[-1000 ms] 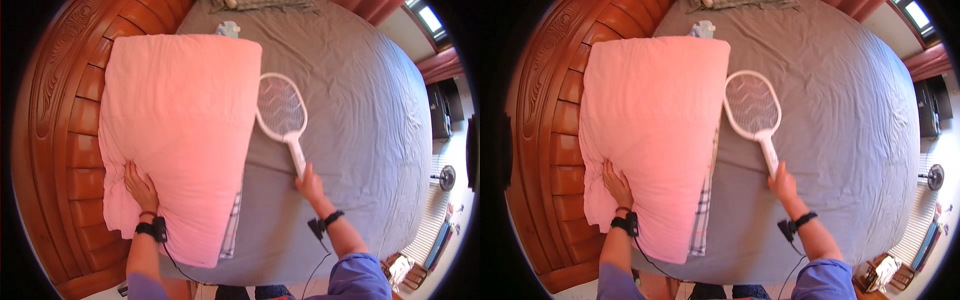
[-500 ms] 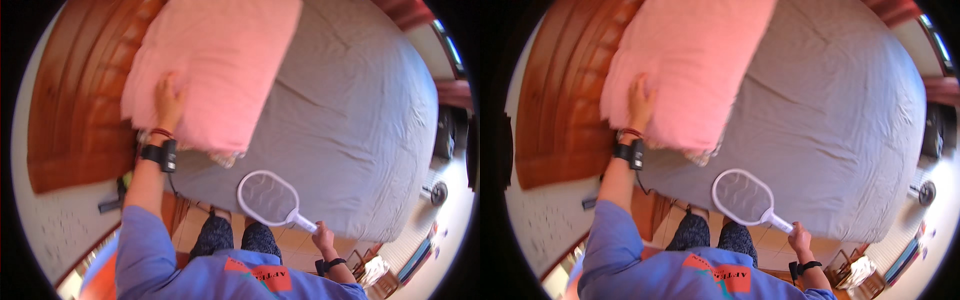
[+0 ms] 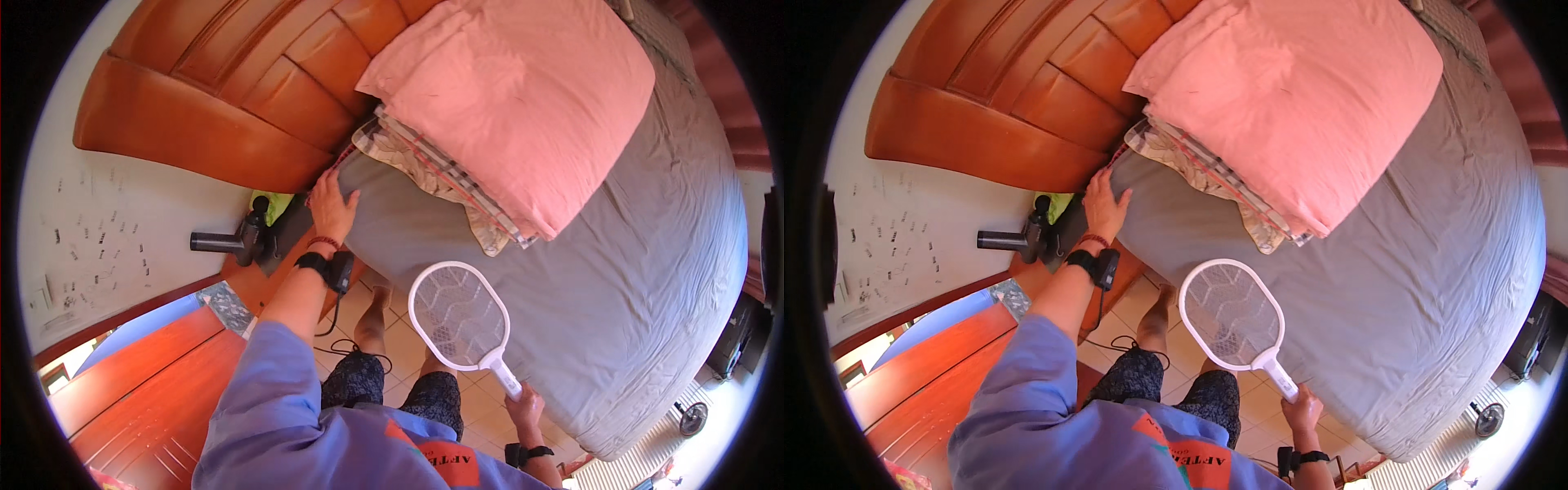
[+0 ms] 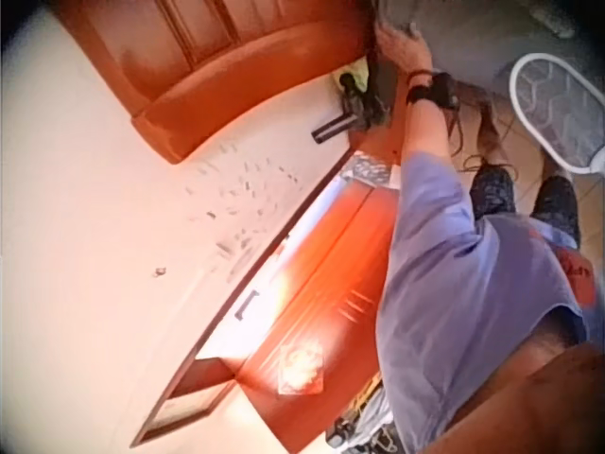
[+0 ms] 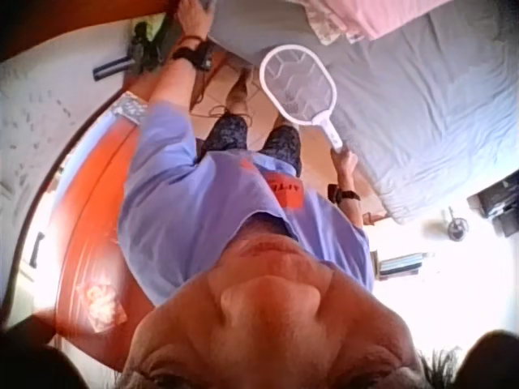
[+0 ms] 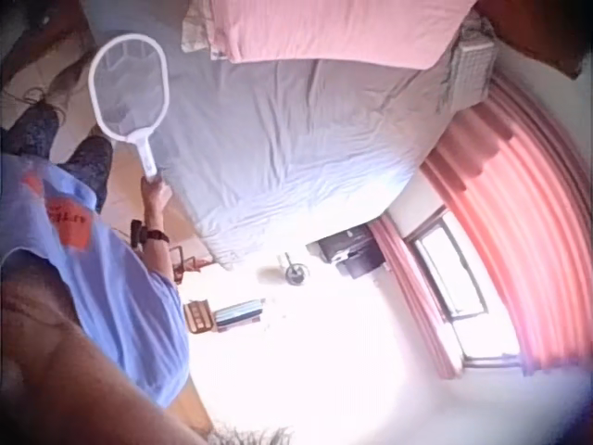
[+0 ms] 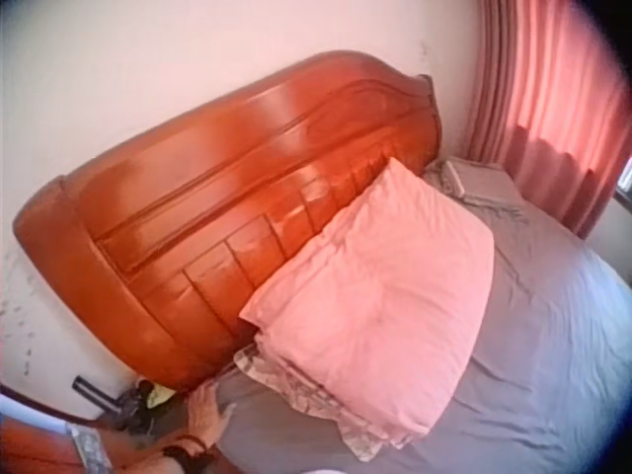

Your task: Tidying a bedroom by organizing a drawer, smoothing bedsheets, and folding laundry items like a pillowcase and towel.

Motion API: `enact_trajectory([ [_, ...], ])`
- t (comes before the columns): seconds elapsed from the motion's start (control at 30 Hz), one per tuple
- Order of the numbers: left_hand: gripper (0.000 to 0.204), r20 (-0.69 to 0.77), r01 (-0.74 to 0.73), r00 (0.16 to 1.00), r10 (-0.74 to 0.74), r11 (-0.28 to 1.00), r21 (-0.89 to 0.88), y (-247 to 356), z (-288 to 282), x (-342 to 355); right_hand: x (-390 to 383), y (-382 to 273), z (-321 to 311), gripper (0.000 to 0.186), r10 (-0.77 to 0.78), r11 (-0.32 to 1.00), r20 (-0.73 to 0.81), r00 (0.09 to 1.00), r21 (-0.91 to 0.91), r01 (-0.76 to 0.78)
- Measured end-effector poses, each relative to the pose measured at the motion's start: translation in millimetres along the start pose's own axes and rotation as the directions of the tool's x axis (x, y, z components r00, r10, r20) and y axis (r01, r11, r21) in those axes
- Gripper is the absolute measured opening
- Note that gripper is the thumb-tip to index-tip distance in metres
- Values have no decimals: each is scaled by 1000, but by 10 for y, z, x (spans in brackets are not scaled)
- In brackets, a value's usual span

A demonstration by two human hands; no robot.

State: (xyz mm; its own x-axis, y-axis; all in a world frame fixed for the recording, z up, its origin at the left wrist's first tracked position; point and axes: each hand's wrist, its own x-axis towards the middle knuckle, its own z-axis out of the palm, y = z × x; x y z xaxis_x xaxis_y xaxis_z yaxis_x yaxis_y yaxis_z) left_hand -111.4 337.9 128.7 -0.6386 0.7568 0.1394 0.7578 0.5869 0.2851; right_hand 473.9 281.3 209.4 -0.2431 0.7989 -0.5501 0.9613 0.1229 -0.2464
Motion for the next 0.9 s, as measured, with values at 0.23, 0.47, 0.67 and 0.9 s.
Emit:
enact_trajectory([
  [0.23, 43, 290, 176, 944, -158, 984, -37, -58, 48, 441, 205, -1030, 320, 28, 42, 996, -69, 997, 81, -36],
  [0.47, 28, 59, -197, 979, 197, 980, -15, -397, -83, 368, 378, -1628, 604, 36, 179, 973, -96, 979, 163, -162],
  [0.67, 18, 66, 18, 998, 6, 938, -346, -369, -98, 338, 303, -1613, 643, 32, 53, 997, -168, 984, 72, -41],
  [0.9, 32, 215, -72, 962, 171, 911, -405, -635, -586, 87, 376, -1730, 265, 24, -241, 959, -29, 970, -163, 233],
])
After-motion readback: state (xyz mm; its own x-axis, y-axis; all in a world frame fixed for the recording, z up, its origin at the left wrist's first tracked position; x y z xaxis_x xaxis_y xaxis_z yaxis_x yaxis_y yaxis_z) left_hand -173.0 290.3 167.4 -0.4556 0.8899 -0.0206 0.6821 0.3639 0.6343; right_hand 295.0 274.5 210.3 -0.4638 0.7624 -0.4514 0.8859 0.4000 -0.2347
